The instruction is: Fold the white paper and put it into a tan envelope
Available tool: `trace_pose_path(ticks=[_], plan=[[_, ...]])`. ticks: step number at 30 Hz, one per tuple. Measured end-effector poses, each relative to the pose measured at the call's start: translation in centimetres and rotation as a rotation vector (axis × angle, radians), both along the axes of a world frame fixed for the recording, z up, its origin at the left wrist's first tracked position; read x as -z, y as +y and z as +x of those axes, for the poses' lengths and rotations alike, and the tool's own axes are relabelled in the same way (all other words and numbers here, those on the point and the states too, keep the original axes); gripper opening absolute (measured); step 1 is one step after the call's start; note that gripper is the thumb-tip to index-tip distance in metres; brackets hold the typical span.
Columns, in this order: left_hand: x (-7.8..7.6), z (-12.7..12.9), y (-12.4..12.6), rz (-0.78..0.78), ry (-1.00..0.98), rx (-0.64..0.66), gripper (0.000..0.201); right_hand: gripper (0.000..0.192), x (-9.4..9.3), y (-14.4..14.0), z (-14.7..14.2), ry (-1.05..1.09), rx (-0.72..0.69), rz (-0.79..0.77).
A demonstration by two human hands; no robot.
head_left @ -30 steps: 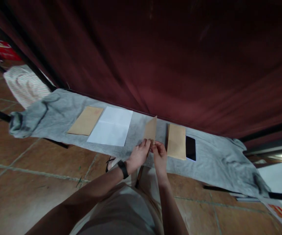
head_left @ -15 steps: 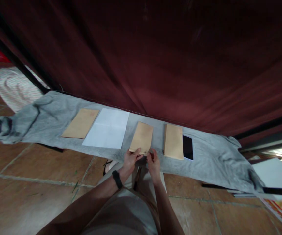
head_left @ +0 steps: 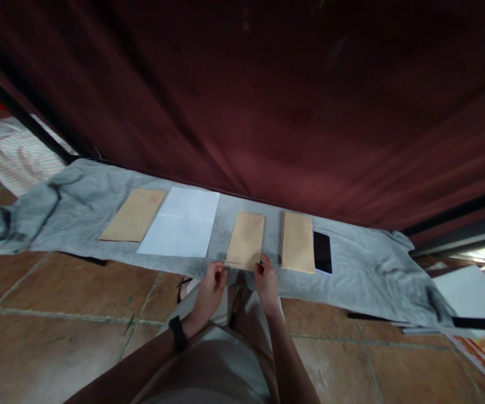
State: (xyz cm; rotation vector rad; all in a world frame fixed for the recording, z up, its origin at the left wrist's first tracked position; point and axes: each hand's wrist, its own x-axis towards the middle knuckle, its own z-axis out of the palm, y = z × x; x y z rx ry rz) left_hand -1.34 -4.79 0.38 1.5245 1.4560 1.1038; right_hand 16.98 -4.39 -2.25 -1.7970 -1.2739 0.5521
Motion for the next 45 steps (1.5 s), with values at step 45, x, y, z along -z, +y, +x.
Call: trace_pose_path(ticks=[45], plan=[[2.6,-0.2,3.3,0.487,0.857,0.494,0.057,0.05,1.2,-5.1,-2.0,-0.674,-0.323,0.177]])
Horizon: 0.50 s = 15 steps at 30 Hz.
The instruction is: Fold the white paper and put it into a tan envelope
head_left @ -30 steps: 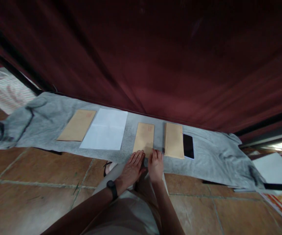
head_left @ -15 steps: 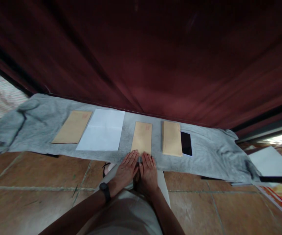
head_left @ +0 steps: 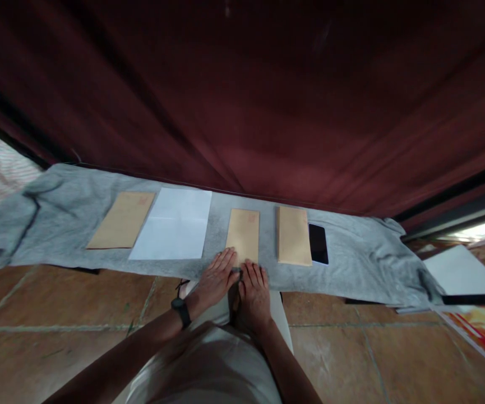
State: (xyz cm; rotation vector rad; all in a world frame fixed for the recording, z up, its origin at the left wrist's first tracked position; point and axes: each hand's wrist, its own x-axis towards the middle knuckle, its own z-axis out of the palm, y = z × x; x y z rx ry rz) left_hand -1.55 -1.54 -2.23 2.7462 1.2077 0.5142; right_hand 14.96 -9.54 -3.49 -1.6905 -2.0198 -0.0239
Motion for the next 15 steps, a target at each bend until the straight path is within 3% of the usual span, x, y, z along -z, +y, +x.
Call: trace_pose_path(ticks=[7,13,15], plan=[[-1.5,2.7,5.9,-0.045,0.064,-0.028,0.058,0.051,-0.4,-0.1,0.0,0.036,0.022,-0.029],[-2.0,7.6,9.3,-0.139,0.143,0.195,0.056,0.048,-0.5,0.0,-0.1,0.063,0.047,-0.047],[-1.8,8.7,10.2,-0.161,0.161,0.207,0.057,0.049,-0.6,0.0,-0.1,0.067,0.046,-0.057]])
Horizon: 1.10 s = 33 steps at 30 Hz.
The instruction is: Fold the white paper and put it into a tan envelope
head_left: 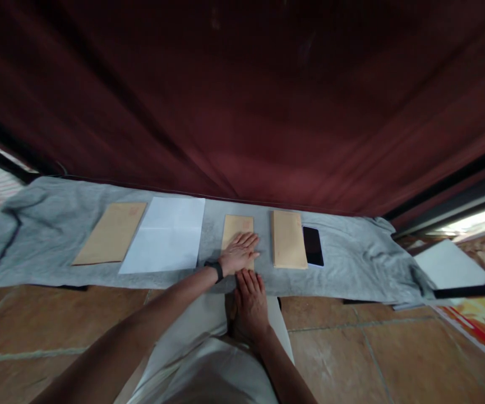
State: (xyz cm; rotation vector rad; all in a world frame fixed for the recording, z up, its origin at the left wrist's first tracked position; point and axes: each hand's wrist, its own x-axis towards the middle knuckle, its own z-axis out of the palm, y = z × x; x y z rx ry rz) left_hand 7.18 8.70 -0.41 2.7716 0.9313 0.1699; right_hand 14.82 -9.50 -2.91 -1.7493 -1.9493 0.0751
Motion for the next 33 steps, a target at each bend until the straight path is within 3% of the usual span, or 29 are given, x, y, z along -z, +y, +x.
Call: trace_pose_path(ticks=[7,10,12,15,19,23,26,33], plan=[[-0.6,1.4,4.8,0.021,0.036,-0.081,0.058,0.052,0.0,0.1,0.1,0.014,-0.003,-0.025],[-1.1,1.1,4.6,0.021,0.029,-0.087,0.056,0.053,0.1,0.1,0.1,0.023,-0.002,-0.019],[-1.1,0.2,2.8,0.03,-0.001,-0.035,0.054,0.053,0.1,0.2,0.0,0.034,0.0,-0.007],[-0.5,-2.5,-1.9,0.059,-0.06,0.053,0.052,0.049,0.2,0.1,0.1,0.044,-0.005,-0.004],[0.9,-7.5,-8.2,0.126,-0.105,0.045,0.061,0.056,0.2,0.0,0.3,0.011,-0.046,-0.005],[1.8,-11.0,-11.0,0.189,-0.1,-0.025,0.064,0.058,0.1,0.0,0.4,-0.014,-0.039,-0.015],[1.7,-11.5,-11.7,0.194,-0.079,-0.07,0.06,0.053,0.0,0.0,0.2,-0.023,-0.02,-0.005],[0.8,-9.5,-13.4,0.149,-0.057,-0.263,0.059,0.052,-0.2,-0.7,0.7,-0.05,0.009,-0.003]])
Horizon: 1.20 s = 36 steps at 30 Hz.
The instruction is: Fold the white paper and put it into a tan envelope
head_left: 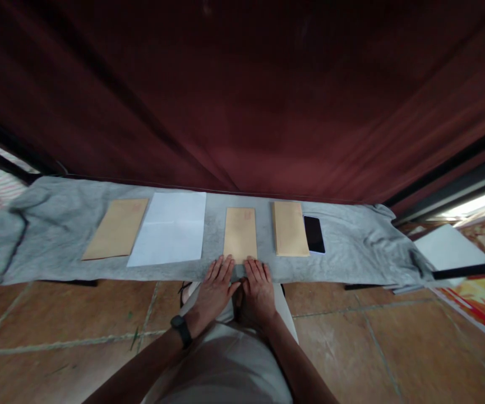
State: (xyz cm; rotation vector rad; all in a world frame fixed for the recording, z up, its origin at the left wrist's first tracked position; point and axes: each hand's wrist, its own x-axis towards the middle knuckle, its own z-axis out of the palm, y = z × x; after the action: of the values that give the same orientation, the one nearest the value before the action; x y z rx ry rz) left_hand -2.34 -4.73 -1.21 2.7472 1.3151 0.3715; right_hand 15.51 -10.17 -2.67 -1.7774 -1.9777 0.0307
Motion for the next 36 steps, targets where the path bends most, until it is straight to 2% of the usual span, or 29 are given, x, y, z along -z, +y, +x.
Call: trace_pose_path(ticks=[6,13,19,24,27,31,33,36], plan=[[-0.1,0.2,-0.5,-0.012,0.002,-0.041,0.062,0.049,0.1,-0.5,0.6,0.013,0.084,0.007],[-0.1,1.7,-0.4,-0.026,-0.006,0.019,0.053,0.052,-0.2,0.6,-0.8,0.048,-0.041,-0.022],[-0.5,0.4,-0.5,-0.037,-0.081,-0.138,0.047,0.047,-0.1,0.4,0.0,0.08,0.054,-0.015],[-0.6,1.1,1.4,-0.117,-0.327,-0.255,0.041,0.048,0.3,0.3,-0.1,0.092,0.079,0.015],[-0.7,1.8,3.6,-0.232,-0.522,-0.38,0.044,0.048,0.5,0.5,-0.2,0.089,0.078,0.026],[-1.2,2.4,5.9,-0.57,-0.794,-0.548,0.057,0.048,0.5,1.0,-0.5,0.078,0.088,0.025],[-1.7,2.8,6.3,-0.693,-0.928,-0.557,0.058,0.051,0.4,1.4,-0.9,0.077,0.114,0.024],[-2.7,3.6,5.7,-0.766,-1.048,-0.48,0.058,0.057,0.0,2.1,-1.3,0.076,0.16,0.023]])
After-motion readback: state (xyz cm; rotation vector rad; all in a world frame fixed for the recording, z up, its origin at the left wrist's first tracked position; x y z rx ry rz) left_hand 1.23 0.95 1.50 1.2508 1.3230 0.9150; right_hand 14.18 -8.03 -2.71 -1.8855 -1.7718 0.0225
